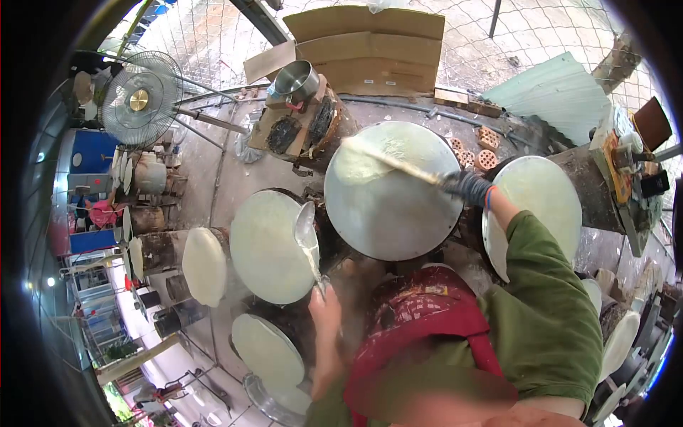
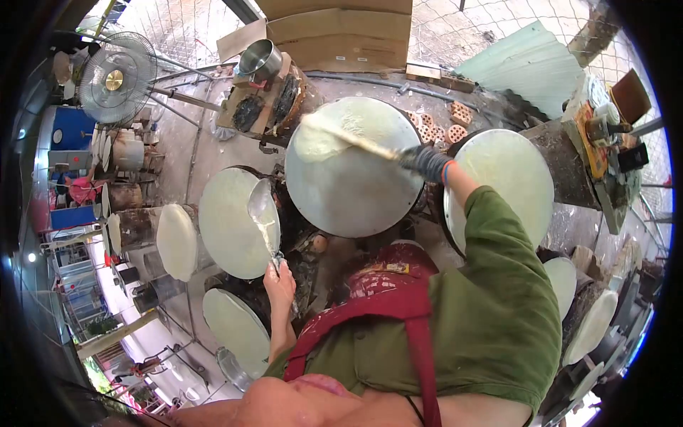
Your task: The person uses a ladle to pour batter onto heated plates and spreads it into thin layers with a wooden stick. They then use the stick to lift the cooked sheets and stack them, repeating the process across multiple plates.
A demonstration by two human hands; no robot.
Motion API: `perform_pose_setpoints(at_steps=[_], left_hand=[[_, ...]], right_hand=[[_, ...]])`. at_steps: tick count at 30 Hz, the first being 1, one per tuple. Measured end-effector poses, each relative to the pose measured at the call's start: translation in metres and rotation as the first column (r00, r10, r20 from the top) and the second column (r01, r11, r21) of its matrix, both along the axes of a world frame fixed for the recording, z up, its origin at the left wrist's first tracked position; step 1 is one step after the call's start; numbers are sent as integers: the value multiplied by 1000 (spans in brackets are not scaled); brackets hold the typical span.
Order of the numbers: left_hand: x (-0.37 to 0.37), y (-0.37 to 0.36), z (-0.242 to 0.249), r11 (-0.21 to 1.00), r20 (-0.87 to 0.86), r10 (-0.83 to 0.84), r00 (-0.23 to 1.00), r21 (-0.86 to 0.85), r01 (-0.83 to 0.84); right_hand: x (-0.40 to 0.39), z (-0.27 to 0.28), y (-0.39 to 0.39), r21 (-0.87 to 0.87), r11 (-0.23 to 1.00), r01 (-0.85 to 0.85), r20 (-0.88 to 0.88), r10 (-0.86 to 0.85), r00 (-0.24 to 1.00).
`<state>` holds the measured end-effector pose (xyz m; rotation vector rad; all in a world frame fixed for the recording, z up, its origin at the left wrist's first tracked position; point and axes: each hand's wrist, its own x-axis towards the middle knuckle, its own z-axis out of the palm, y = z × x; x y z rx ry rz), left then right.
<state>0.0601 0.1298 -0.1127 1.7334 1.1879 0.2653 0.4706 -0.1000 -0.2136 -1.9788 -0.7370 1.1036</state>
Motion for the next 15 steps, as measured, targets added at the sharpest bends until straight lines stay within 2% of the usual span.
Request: perform_pose_setpoints(at_steps=[1, 2, 4, 6, 8, 10, 12, 13, 15], left_hand=[[-1, -3, -1, 1000, -25, 18, 1000, -2, -18], [-5, -6, 1, 999, -32, 32, 999, -20, -33], [-3, -11, 8, 997, -35, 60, 998, -49, -61], [-3, -10, 10, 999, -26, 38, 999, -11, -38], [-6, -9, 9, 1000, -32, 21, 999, 19, -20], [-8, -8, 5, 999, -51, 8, 999, 45, -6], [-13, -9, 1, 994, -90, -13, 996, 107, 23], [-18, -11, 1, 990, -113, -21, 993, 135, 36], [-19, -13, 8, 994, -193, 16, 981, 105, 5]], right_hand=[[-10, -8, 9, 35, 995, -94, -58, 96, 994], [-26, -14, 10, 15, 1000, -15, -225, 18, 974], [-36, -20, 5, 93, 988, -125, -117, 136, 984], [-9, -17, -2, 117, 972, -203, 45, 199, 979], [17, 6, 5, 111, 992, 60, -30, -57, 998], [29, 11, 19, 36, 999, 33, -75, -31, 997], [18, 14, 27, -149, 955, -257, -170, 232, 958], [8, -11, 20, 7, 969, -245, -138, 244, 960], [17, -35, 0, 186, 877, -442, 118, 427, 897]])
